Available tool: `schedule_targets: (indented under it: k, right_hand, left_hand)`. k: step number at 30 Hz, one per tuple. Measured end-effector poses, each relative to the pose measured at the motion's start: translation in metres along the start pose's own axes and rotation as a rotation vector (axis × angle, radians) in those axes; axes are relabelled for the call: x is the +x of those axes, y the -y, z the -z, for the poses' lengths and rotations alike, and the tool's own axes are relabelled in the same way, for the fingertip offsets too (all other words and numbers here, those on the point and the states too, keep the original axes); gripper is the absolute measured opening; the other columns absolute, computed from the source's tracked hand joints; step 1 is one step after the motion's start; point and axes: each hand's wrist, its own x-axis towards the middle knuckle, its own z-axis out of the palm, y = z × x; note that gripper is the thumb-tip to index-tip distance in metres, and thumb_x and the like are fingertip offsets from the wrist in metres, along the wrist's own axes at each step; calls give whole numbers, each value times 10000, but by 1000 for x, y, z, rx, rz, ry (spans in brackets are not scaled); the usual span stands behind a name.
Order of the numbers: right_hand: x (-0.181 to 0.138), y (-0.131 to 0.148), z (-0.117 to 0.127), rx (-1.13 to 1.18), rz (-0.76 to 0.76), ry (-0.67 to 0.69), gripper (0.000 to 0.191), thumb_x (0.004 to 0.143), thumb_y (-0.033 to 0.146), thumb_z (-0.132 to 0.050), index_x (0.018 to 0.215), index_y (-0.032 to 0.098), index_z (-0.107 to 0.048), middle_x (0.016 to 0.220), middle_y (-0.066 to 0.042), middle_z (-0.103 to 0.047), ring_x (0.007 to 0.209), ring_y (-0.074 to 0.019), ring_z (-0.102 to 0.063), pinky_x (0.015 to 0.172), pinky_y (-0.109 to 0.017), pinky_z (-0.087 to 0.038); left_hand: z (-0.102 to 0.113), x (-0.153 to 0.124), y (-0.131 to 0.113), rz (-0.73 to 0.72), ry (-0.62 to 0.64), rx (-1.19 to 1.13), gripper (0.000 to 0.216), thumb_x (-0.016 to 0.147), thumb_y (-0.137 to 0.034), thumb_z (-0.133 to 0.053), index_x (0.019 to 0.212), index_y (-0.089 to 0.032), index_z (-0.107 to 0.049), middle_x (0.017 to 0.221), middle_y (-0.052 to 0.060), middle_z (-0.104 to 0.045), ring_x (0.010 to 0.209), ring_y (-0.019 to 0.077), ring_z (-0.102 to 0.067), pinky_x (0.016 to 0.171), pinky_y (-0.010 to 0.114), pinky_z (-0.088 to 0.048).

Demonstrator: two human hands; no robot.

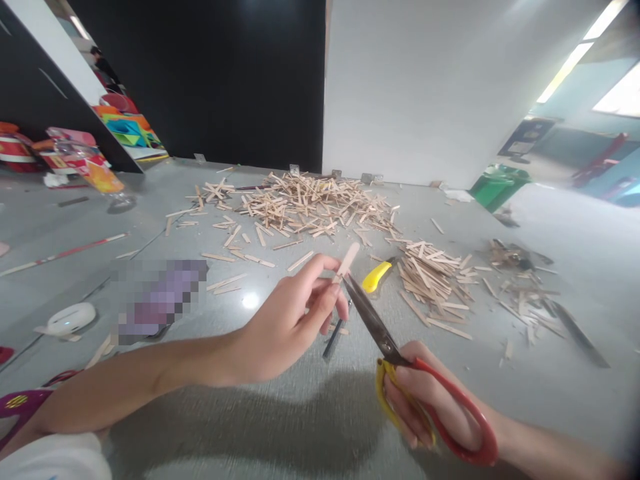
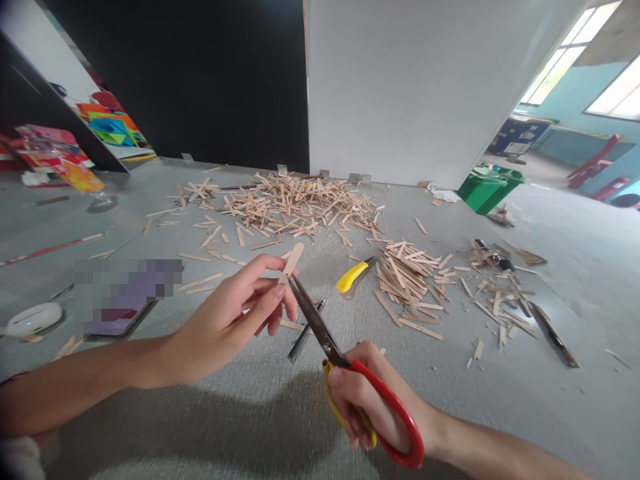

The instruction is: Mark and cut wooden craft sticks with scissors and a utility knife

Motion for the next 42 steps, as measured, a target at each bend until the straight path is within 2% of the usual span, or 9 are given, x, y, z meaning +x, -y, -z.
schedule_targets:
  k: [5, 9, 12, 19, 25, 29, 35, 42]
  right_hand:
    - [2, 3, 1, -6, -19, -3, 647, 1017, 725, -543, 536, 293, -506, 429, 32, -457, 391, -145, -444, 414, -290, -353]
    - [3, 4, 1, -17, -25, 8, 638, 1007, 716, -543, 529, 297, -491, 434, 29, -463, 398, -148, -450, 409, -289, -357]
    - [3, 5, 0, -26, -19, 7, 621, 1008, 691, -548, 530, 298, -490, 428, 37, -450, 395, -146, -445, 409, -286, -352]
    - [3, 5, 0, -41, -5, -19, 618, 999, 690, -528, 525, 295, -498, 421, 33, -452, 385, -144, -440, 412, -291, -349]
    - [-2, 9, -3, -48, -24, -25, 633, 1001, 719, -546, 549, 279, -496, 447, 35, -477, 393, -125, -430, 435, -281, -346]
    - [-3, 10, -3, -58, -23, -14, 643, 1005, 710, -556, 539, 271, -509, 437, 38, -469, 385, -118, -412, 426, -276, -331]
    - [-3, 7, -3, -55, -20, 2, 654, 1004, 713, -562, 532, 263, -513, 435, 37, -472, 387, -112, -419, 433, -266, -345]
    - [-4, 10, -3, -74, -17, -4, 677, 1018, 708, -533, 509, 261, -511, 420, 35, -457, 361, -101, -392, 407, -255, -320]
  left_hand:
    - [0, -1, 1, -15, -10, 17, 213, 1211, -398, -434, 1335, -258, -536, 962, 5, -763, 675, 131, -623, 649, 281, -522]
    - [-1, 0, 0, -13, -37, -32, 292, 1218, -456, -404, 1303, -233, -571, 1016, 43, -799, 669, 131, -660, 595, 269, -510]
    - [-1, 1, 0, -1, -34, -92, 282, 1208, -468, -449, 1278, -227, -578, 1022, 36, -785, 662, 118, -669, 573, 255, -500]
    - [1, 2, 4, 13, -82, -173, 177, 1198, -431, -508, 1219, -266, -447, 991, 2, -759, 703, 119, -716, 590, 226, -572]
    - [0, -2, 0, 49, -34, -103, 302, 1186, -498, -520, 1368, -257, -538, 1053, 22, -773, 588, 95, -740, 458, 178, -524]
    - [-1, -3, 0, 2, -36, -60, 306, 1201, -457, -496, 1389, -233, -585, 980, 15, -758, 618, 94, -750, 497, 167, -563]
    - [-1, -6, 2, -28, -1, 9, 308, 1214, -420, -450, 1421, -211, -542, 765, -20, -738, 597, 121, -722, 548, 200, -599]
    - [-2, -6, 2, -74, -5, 83, 281, 1211, -378, -440, 1414, -205, -526, 774, -25, -726, 640, 141, -753, 569, 231, -594]
